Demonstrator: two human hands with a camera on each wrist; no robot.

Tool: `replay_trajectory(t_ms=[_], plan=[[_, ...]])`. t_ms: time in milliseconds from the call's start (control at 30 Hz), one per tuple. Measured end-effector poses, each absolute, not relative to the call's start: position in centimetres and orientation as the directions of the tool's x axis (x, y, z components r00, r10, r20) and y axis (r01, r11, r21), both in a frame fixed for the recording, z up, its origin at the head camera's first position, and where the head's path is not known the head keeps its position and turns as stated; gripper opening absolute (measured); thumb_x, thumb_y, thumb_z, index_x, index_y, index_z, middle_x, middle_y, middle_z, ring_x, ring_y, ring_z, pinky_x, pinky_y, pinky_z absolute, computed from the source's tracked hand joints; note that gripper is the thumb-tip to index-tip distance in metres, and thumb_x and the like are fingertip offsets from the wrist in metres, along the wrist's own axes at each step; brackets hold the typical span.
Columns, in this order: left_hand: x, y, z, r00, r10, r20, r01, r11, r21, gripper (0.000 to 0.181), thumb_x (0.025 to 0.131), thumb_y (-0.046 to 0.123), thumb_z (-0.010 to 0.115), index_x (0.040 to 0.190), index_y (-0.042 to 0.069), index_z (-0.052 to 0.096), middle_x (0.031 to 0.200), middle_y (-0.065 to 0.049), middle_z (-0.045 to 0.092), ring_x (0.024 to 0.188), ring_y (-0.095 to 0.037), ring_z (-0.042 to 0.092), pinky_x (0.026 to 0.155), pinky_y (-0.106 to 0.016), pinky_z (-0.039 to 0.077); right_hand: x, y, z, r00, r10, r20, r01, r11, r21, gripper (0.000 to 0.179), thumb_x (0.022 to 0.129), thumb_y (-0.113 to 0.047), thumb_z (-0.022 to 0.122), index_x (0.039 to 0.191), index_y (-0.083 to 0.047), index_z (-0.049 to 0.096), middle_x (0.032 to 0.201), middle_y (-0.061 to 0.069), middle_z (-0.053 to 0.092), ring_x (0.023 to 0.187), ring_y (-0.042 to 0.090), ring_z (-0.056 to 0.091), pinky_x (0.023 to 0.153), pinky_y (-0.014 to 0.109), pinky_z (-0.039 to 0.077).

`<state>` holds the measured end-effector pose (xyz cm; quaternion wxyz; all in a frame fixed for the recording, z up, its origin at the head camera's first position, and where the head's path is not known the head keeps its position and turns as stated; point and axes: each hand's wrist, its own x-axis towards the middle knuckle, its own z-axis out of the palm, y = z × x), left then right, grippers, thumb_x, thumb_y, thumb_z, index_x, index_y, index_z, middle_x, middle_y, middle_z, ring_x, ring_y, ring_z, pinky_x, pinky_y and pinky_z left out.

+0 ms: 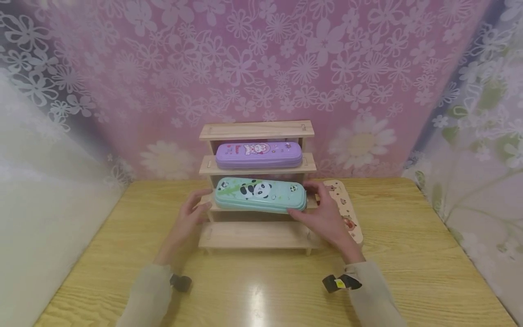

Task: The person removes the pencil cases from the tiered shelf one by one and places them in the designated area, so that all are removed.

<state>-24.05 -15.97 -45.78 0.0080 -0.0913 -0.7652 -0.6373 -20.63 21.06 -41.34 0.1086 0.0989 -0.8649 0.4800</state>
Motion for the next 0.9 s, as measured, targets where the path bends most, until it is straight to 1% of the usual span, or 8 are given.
replay_trajectory(t_ms=[33, 100, 167, 267, 400, 567, 733, 900], plan=[[-24.0, -16.0, -45.8, -0.983, 0.13, 0.13, 0.151, 0.173, 0.973, 0.038, 0.104, 0.026, 0.06, 0.142, 0.023, 0.055, 0.153, -0.007, 0.047, 0.123, -0.038, 0.06, 0.088, -0.052, 0.06, -20.6, 21.1, -41.4, -0.951, -0.076, 0.3, -0.294, 0.526, -0.798, 0.078, 0.082, -0.023, 0.087, 0.146, -0.007, 0.045, 0.142, 0.015, 0.053, 0.13, 0.031, 0.048, 0.103, 0.054, 0.038], [-24.0, -15.9, -45.8, -0.982, 0.133, 0.132, 0.154, 0.172, 0.973, 0.038, 0.104, 0.026, 0.06, 0.142, 0.023, 0.055, 0.153, -0.007, 0.047, 0.125, -0.038, 0.059, 0.089, -0.054, 0.059, -20.4, 21.2, -41.5, -0.931, -0.1, 0.35, -0.346, 0.543, -0.765, 0.08, 0.08, -0.018, 0.089, 0.147, -0.008, 0.048, 0.14, 0.014, 0.055, 0.124, 0.023, 0.05, 0.102, 0.041, 0.042], [-24.0, -15.9, -45.9, -0.983, 0.132, 0.13, 0.152, 0.17, 0.974, 0.038, 0.104, 0.026, 0.06, 0.142, 0.024, 0.055, 0.153, -0.006, 0.047, 0.127, -0.038, 0.058, 0.088, -0.053, 0.06, -20.4, 21.4, -41.7, -0.907, -0.127, 0.403, -0.4, 0.564, -0.723, 0.08, 0.076, -0.015, 0.092, 0.146, -0.009, 0.052, 0.136, 0.013, 0.057, 0.119, 0.015, 0.05, 0.1, 0.03, 0.042], [-24.0, -15.9, -45.9, -0.983, 0.134, 0.128, 0.15, 0.171, 0.974, 0.037, 0.104, 0.026, 0.06, 0.141, 0.024, 0.055, 0.153, -0.007, 0.047, 0.13, -0.038, 0.056, 0.088, -0.051, 0.06, -20.2, 21.8, -42.0, -0.862, -0.16, 0.481, -0.476, 0.583, -0.659, 0.079, 0.07, -0.012, 0.095, 0.14, -0.01, 0.058, 0.125, 0.008, 0.059, 0.108, 0.006, 0.049, 0.087, 0.019, 0.045], [-24.0, -15.9, -46.0, -0.984, 0.129, 0.124, 0.145, 0.174, 0.974, 0.037, 0.104, 0.027, 0.06, 0.141, 0.025, 0.056, 0.153, -0.007, 0.047, 0.132, -0.038, 0.055, 0.089, -0.053, 0.059, -20.0, 22.3, -42.2, -0.805, -0.192, 0.561, -0.553, 0.586, -0.593, 0.079, 0.062, -0.006, 0.098, 0.132, -0.007, 0.061, 0.113, 0.005, 0.062, 0.095, 0.006, 0.05, 0.071, 0.022, 0.046], [-24.3, -16.0, -46.2, -0.985, 0.118, 0.122, 0.142, 0.177, 0.974, 0.037, 0.104, 0.028, 0.06, 0.14, 0.026, 0.056, 0.153, -0.007, 0.047, 0.128, -0.038, 0.057, 0.089, -0.054, 0.059, -19.4, 22.9, -42.4, -0.779, -0.194, 0.597, -0.582, 0.577, -0.573, 0.083, 0.057, -0.002, 0.099, 0.13, -0.004, 0.061, 0.107, 0.008, 0.066, 0.081, 0.007, 0.054, 0.062, 0.017, 0.046], [-24.4, -16.1, -46.4, -0.984, 0.119, 0.131, 0.15, 0.172, 0.974, 0.037, 0.104, 0.028, 0.059, 0.141, 0.025, 0.056, 0.153, -0.007, 0.047, 0.123, -0.037, 0.06, 0.087, -0.051, 0.06, -18.9, 23.6, -42.5, -0.785, -0.192, 0.588, -0.59, 0.52, -0.618, 0.087, 0.057, 0.002, 0.098, 0.134, -0.003, 0.058, 0.112, 0.011, 0.065, 0.075, 0.005, 0.056, 0.058, 0.017, 0.049], [-24.3, -16.1, -46.3, -0.983, 0.125, 0.135, 0.154, 0.163, 0.974, 0.036, 0.104, 0.028, 0.06, 0.14, 0.026, 0.056, 0.154, -0.006, 0.046, 0.121, -0.036, 0.061, 0.085, -0.049, 0.061, -18.6, 24.3, -42.7, -0.785, -0.206, 0.585, -0.598, 0.5, -0.627, 0.09, 0.057, 0.005, 0.097, 0.138, -0.005, 0.058, 0.121, 0.008, 0.062, 0.076, 0.005, 0.055, 0.058, 0.018, 0.05]])
